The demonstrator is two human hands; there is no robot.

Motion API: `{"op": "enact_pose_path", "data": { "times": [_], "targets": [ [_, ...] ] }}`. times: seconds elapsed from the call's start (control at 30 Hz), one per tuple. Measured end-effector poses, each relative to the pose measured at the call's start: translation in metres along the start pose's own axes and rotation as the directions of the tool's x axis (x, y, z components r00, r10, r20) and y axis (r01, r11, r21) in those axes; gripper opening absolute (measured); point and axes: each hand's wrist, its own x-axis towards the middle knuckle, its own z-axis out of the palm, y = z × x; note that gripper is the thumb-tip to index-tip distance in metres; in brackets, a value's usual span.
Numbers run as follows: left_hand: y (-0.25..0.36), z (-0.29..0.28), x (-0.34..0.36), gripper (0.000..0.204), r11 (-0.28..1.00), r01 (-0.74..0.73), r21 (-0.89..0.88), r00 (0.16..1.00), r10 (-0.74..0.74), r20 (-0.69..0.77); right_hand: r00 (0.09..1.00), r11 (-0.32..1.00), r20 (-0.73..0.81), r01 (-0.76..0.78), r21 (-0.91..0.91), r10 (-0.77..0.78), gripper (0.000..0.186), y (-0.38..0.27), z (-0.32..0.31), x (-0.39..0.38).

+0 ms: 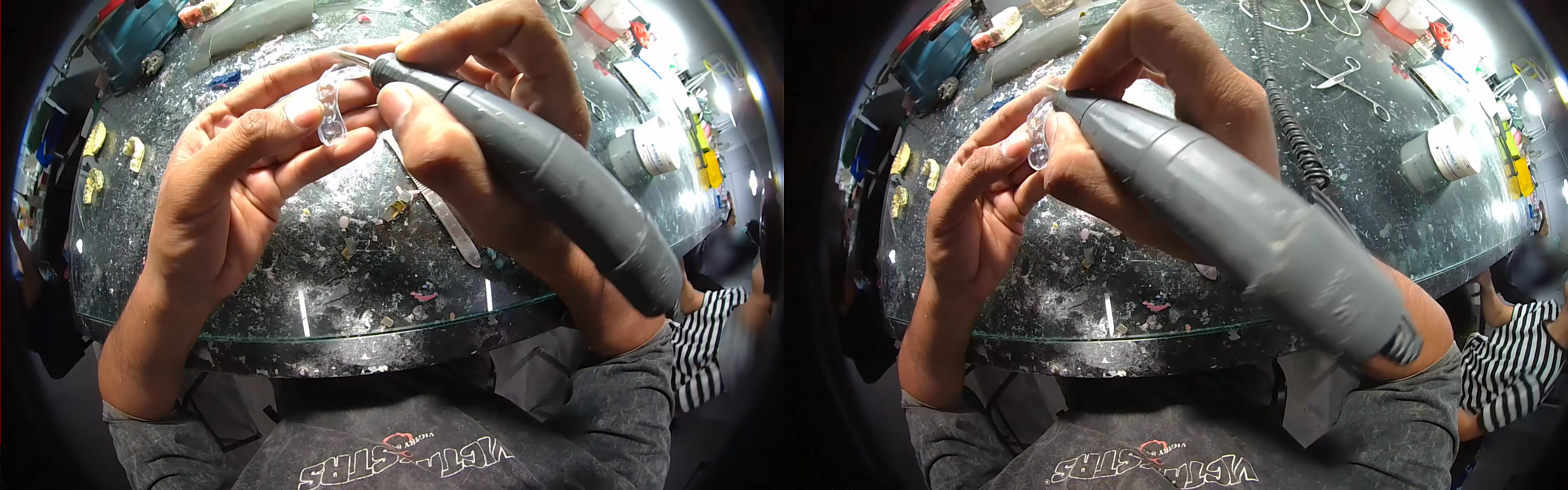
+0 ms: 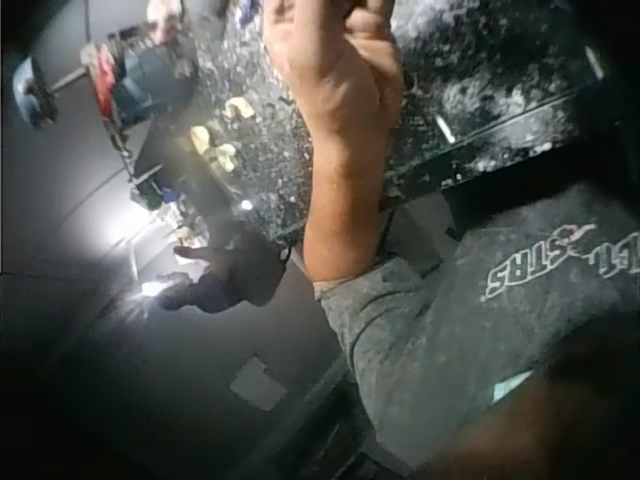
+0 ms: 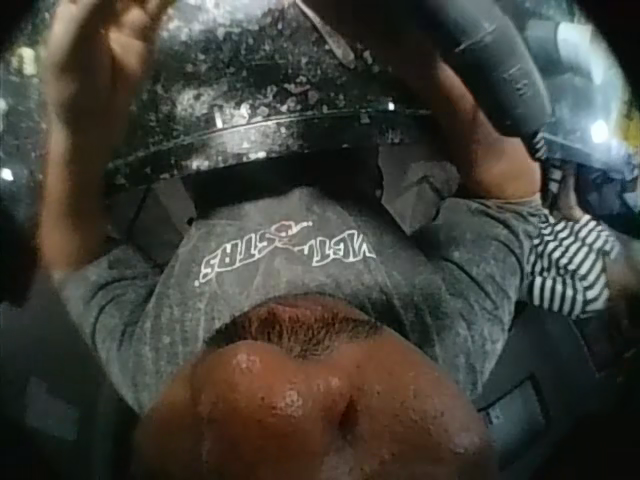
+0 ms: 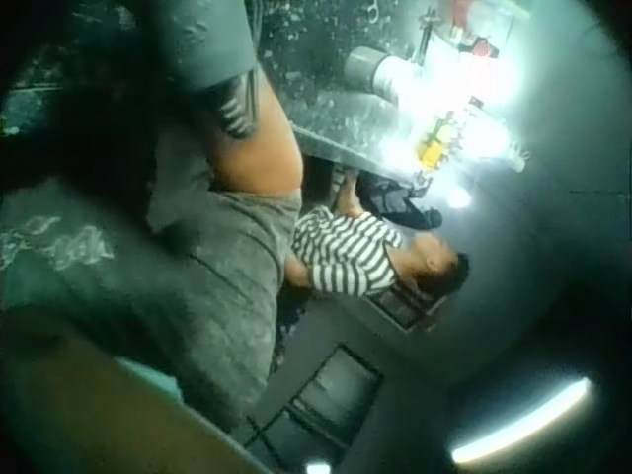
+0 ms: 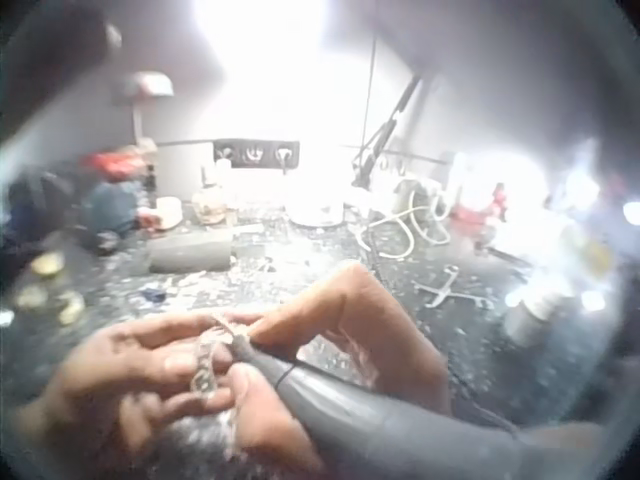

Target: The person trims and shapes a clear dental retainer using a rotary hand tool, rotating and holding the retainer by hand to grind its edges.

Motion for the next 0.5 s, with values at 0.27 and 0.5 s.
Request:
{"op": "enact_pose_path", "data": {
  "times": [0.27, 0.5],
  "targets": [
    [-0.001, 0.004, 0.002, 0.056, 0.997, -0.021, 0.071, 0.998, 0.026, -0.065, 0.997, 0.996, 0.033, 0.065, 0.062, -0.067, 0.025, 0.002, 0.001, -0.003],
    [-0.002, 0.005, 0.003, 0.056, 0.997, -0.023, 0.074, 0.997, 0.028, -0.068, 0.991, 0.988, 0.054, 0.118, 0.098, -0.124, 0.026, 0.010, -0.005, -0.002]
  ]
}}
